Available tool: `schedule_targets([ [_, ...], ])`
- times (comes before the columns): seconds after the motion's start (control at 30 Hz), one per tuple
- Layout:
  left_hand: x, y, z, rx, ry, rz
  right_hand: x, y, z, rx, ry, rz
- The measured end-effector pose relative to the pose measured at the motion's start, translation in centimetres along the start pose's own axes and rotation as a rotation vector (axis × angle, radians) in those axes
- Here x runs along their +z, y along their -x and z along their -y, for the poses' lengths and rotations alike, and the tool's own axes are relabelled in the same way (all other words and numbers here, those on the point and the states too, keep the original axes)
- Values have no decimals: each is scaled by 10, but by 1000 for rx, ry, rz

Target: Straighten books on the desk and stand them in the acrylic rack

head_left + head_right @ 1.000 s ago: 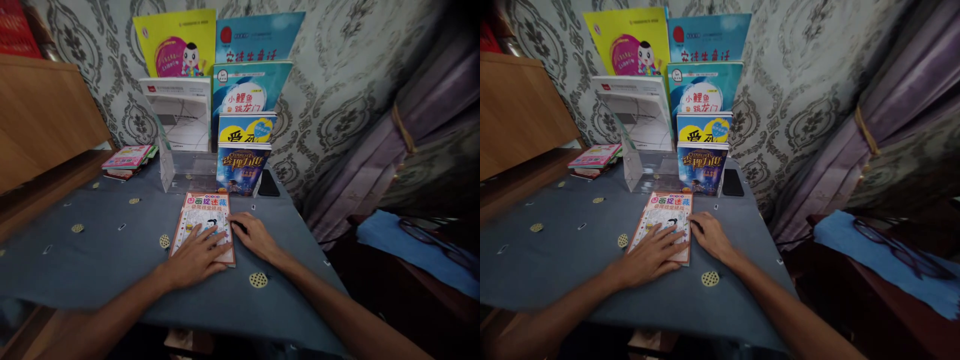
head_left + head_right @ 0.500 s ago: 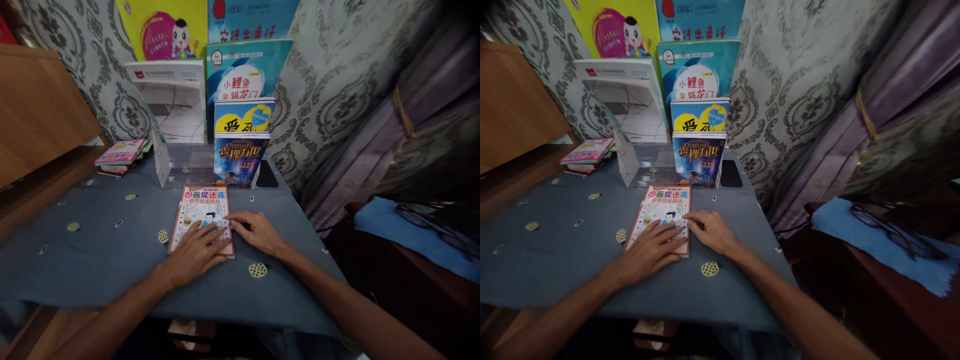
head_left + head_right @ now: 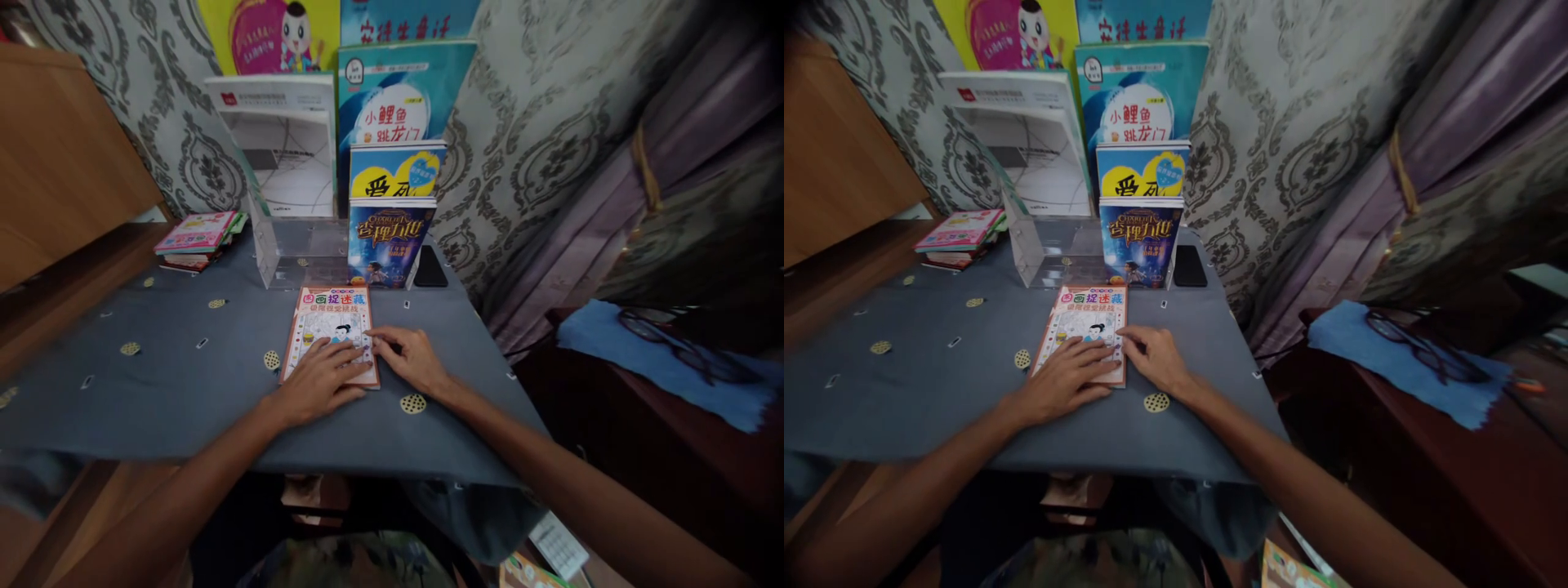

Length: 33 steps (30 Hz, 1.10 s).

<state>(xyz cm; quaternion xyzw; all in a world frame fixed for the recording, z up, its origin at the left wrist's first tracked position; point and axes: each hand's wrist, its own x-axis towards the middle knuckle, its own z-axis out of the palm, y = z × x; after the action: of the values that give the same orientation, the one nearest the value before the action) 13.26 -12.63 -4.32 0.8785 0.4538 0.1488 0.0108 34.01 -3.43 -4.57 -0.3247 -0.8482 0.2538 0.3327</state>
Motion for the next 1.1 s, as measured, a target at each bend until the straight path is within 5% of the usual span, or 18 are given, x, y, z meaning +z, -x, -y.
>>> schedule_targets([
  [0.23,-13,21,37,-67,147,41,-4,18,7,-215,102,48],
  [0.47,-15,38,74,-268,62,-20,-1,12,5,-270,130,13],
  [0.77,-10,38,74,-226,32,-169,0,12,10,-257,245,19],
  [0.9,-17,39,62,-84,81,-268,-1,12,13,-235,302,23],
  [1.1,-31,38,35,92,148,-220,-1,14,15,-192,322,47],
])
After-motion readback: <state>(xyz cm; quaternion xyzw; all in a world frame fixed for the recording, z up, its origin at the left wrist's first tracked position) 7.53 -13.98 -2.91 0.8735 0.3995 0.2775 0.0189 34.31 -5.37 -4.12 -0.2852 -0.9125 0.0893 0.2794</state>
